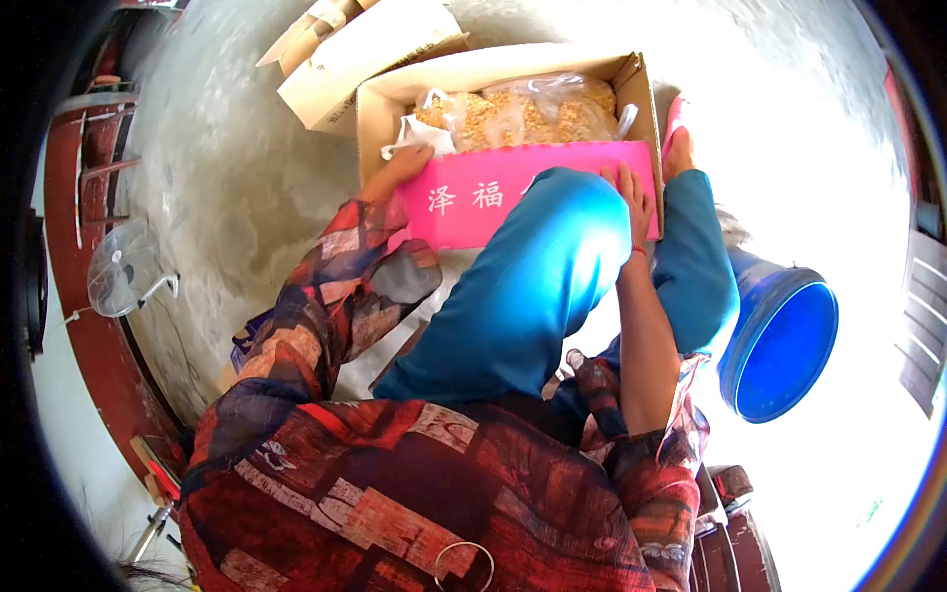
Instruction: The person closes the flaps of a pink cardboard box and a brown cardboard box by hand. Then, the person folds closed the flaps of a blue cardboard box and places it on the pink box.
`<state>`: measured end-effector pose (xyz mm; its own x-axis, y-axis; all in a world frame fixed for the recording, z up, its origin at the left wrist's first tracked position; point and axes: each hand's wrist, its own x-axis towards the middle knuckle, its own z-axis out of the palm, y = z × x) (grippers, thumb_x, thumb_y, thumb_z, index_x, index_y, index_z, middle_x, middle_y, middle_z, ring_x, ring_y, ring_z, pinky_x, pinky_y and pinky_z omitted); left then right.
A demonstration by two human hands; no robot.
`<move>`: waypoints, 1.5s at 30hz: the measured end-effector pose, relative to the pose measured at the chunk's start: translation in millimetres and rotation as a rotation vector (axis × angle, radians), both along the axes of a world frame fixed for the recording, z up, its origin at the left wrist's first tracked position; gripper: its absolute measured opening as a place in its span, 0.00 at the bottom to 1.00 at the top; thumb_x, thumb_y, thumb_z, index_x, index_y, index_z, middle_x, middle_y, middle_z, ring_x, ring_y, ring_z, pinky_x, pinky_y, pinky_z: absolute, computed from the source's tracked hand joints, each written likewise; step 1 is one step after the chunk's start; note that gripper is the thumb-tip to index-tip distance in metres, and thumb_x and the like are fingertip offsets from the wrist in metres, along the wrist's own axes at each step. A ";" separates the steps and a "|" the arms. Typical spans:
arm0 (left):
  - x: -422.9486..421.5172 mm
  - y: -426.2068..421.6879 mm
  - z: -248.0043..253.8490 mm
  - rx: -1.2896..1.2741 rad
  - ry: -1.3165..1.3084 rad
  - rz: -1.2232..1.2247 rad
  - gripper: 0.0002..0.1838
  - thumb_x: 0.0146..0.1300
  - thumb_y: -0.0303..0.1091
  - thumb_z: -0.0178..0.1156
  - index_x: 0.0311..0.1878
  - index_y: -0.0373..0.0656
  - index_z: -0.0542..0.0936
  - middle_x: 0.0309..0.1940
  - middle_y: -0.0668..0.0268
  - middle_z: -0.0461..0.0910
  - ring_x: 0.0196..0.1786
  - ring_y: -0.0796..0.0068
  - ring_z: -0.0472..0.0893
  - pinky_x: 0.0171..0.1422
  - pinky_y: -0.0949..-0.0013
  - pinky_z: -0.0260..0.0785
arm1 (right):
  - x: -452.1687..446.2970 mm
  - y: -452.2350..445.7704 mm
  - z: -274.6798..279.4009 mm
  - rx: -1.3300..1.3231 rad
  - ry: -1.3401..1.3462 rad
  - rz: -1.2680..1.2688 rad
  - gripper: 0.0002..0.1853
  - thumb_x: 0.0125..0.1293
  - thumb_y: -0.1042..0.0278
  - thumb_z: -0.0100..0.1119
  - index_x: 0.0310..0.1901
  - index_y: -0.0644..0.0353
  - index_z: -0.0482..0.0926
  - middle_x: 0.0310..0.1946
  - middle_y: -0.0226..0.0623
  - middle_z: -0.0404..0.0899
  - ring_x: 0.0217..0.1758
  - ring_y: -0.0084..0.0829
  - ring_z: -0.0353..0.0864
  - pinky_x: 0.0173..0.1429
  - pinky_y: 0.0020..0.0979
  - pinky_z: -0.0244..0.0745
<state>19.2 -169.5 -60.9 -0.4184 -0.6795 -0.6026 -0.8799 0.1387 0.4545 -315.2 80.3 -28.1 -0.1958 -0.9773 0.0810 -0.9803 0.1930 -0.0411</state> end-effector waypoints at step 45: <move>116.2 163.5 -0.4 0.650 1.601 1.662 0.20 0.62 0.44 0.52 0.50 0.38 0.71 0.45 0.64 0.76 0.47 0.67 0.75 0.53 0.70 0.66 | -23.2 9.3 11.1 0.128 -0.106 0.011 0.20 0.59 0.54 0.44 0.55 0.40 0.68 0.53 0.29 0.65 0.58 0.35 0.64 0.56 0.46 0.60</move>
<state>135.5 -6.1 -61.3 -0.1097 -0.7274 -0.6774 0.8672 -0.4031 0.2925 -338.5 89.7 -17.1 -0.1862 -0.9804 -0.0651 -0.9738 0.1929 -0.1204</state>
